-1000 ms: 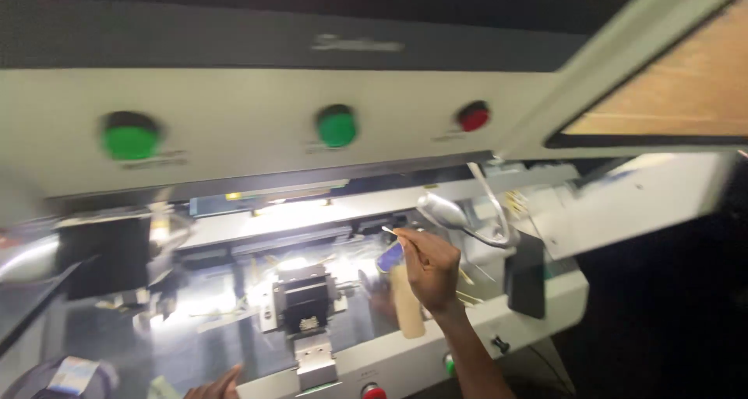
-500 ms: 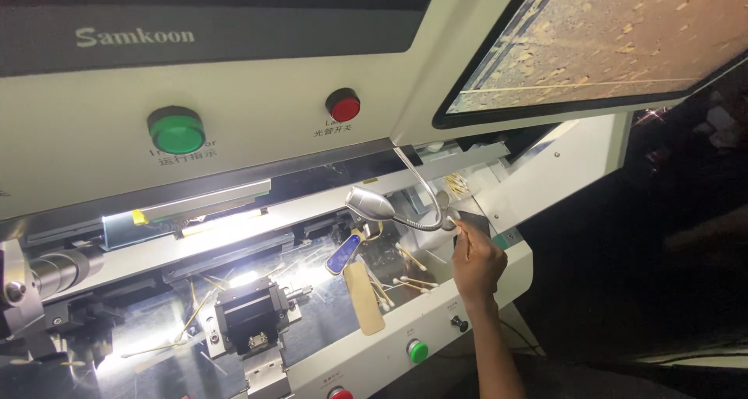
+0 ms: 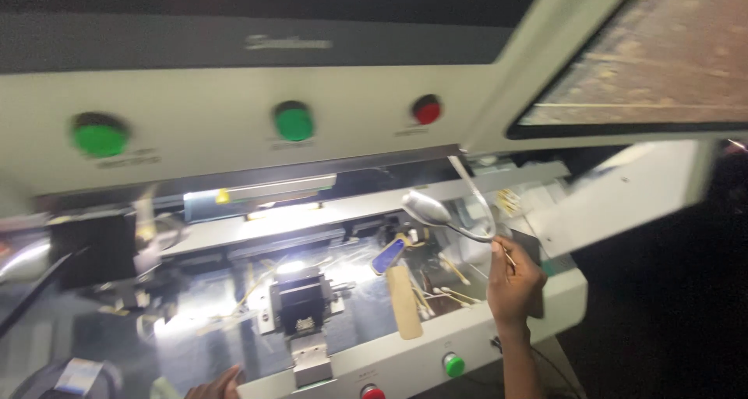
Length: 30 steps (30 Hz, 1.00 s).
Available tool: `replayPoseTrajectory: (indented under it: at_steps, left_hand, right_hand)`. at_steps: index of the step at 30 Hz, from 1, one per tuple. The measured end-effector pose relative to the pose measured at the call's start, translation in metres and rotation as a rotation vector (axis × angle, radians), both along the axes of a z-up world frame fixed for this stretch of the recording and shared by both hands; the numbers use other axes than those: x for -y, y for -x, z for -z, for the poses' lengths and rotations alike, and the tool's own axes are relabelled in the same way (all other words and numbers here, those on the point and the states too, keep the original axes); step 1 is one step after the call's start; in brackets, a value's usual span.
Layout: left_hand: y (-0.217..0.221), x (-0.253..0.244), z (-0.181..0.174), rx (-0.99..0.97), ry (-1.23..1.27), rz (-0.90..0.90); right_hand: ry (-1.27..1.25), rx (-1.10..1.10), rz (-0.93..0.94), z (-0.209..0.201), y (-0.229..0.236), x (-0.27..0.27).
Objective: Repairing an electronic display by aligning and bonding a ribbon cable using a specialized bonding machine
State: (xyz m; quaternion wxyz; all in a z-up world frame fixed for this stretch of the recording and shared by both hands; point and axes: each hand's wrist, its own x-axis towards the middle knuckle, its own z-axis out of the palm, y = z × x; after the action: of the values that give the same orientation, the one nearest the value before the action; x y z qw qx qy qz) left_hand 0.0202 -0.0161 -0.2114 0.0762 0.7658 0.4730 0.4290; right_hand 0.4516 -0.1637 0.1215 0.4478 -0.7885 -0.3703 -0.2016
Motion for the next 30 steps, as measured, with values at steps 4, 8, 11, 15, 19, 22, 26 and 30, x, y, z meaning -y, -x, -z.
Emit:
replayPoseTrajectory:
  at_steps: [4,8,11,15,19,22,26,30]
  left_hand:
    - [0.009,0.011,-0.185,0.091,0.187,0.143]
    - [0.012,0.007,-0.204,0.08,0.136,0.097]
    - [0.012,0.002,-0.214,0.152,-0.002,0.081]
    - [0.016,-0.006,-0.216,0.189,-0.054,0.099]
    - [0.019,-0.011,-0.206,0.174,-0.038,0.104]
    - [0.019,-0.013,-0.208,0.174,-0.042,0.106]
    - [0.019,-0.015,-0.213,0.176,-0.048,0.1]
    - [0.017,-0.012,-0.21,0.155,-0.005,0.071]
  right_hand:
    - [0.019,-0.066,-0.25,-0.019,0.087,-0.074]
    - [0.005,0.066,-0.612,-0.025,0.139,-0.15]
    - [0.041,0.193,-0.72,-0.025,0.164,-0.195]
    - [0.145,0.232,-0.696,-0.004,0.172,-0.228]
    - [0.174,0.262,-0.707,-0.004,0.177,-0.238]
    - [0.18,0.265,-0.693,-0.007,0.175,-0.236]
    - [0.201,0.272,-0.67,-0.012,0.167,-0.232]
    - [0.2,0.261,-0.682,-0.002,0.168,-0.24]
